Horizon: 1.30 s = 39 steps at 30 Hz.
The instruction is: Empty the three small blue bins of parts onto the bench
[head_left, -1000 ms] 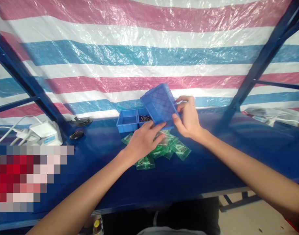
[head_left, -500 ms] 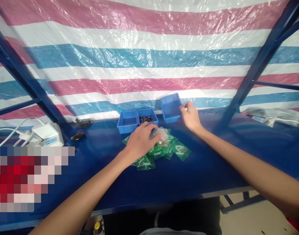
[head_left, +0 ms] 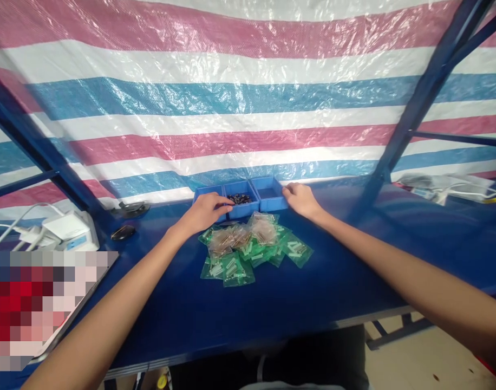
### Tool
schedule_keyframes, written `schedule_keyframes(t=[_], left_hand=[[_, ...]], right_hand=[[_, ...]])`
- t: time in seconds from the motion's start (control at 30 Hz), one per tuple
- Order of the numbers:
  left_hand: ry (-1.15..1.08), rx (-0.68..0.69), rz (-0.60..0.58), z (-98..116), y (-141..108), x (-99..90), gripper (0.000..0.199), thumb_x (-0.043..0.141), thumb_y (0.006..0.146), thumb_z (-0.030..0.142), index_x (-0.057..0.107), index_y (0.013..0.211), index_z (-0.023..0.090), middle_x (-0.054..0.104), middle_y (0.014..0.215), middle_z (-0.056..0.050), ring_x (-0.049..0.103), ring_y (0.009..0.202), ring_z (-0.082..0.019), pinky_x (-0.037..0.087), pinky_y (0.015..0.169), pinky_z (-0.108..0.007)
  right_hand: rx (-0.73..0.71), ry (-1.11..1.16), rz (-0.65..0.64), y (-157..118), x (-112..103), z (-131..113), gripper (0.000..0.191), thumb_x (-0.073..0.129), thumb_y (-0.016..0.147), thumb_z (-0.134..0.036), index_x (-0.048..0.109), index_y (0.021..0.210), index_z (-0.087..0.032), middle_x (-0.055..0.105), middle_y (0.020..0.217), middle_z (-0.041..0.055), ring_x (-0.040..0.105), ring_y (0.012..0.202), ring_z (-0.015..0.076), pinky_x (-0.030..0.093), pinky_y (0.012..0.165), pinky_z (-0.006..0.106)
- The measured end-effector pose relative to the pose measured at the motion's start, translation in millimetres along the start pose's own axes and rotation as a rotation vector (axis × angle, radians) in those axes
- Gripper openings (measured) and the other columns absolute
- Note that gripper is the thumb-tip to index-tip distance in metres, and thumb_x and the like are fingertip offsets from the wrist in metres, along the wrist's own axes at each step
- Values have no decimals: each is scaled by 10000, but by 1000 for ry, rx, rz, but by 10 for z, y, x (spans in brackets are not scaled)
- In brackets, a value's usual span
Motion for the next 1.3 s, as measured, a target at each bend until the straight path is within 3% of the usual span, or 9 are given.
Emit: schedule_keyframes(t=[0.13, 0.3, 0.53, 0.8, 1.13, 1.3], left_hand=[[11, 89, 16, 12, 7, 85, 331, 501, 1010, 344, 782, 1078, 184, 626, 894, -83, 598, 795, -216, 480, 828, -368], [128, 167, 73, 11, -52, 134, 385, 410, 1044, 323, 746, 1149, 166, 563, 924, -94, 580, 831, -227, 473, 808, -371], [158, 160, 91, 13, -88, 168, 397, 381, 1063, 334, 720, 1183, 166, 545, 979, -91, 585, 815, -210, 477, 786, -357], [173, 176, 88, 27, -100, 150, 397, 374, 1070, 360, 701, 1191, 169, 564, 1011, -93, 616, 915, -227, 490, 863, -364], [201, 166, 74, 62, -113, 127, 394, 371, 1075, 338, 689, 1214, 151, 560, 1025, -99, 600, 828, -205, 479, 777, -338], [178, 157, 49, 46, -115, 128, 398, 365, 1080, 361, 671, 1252, 173, 562, 1044, -97, 614, 900, -215, 488, 848, -356]], right_hand=[[-31, -40, -18, -30, -13, -30, 333, 414, 1015, -286, 666, 844, -152, 728, 953, 152, 640, 869, 249, 371, 740, 313], [-55, -61, -27, -51, -18, -56, 392, 362, 1053, -337, 657, 868, -157, 730, 925, 151, 645, 832, 254, 367, 720, 319], [-97, -63, -12, -79, -12, -69, 425, 322, 1073, -373, 627, 856, -173, 732, 914, 156, 663, 849, 270, 386, 739, 326], [-119, -63, -28, -91, -10, -64, 470, 306, 1076, -455, 595, 822, -185, 722, 902, 150, 669, 849, 274, 397, 739, 331], [-157, -98, -47, -145, 10, -104, 555, 254, 1070, -537, 622, 888, -165, 703, 996, 196, 656, 989, 313, 445, 854, 389], [-158, -98, -62, -155, -9, -117, 589, 240, 1066, -550, 636, 893, -150, 688, 954, 201, 650, 968, 327, 465, 859, 429]])
Point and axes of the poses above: each hand's wrist, its own y-axis towards the middle knuckle, its own x-axis out of the palm, z = x × y, the point moved 4 cm from there along y, towards the middle knuckle
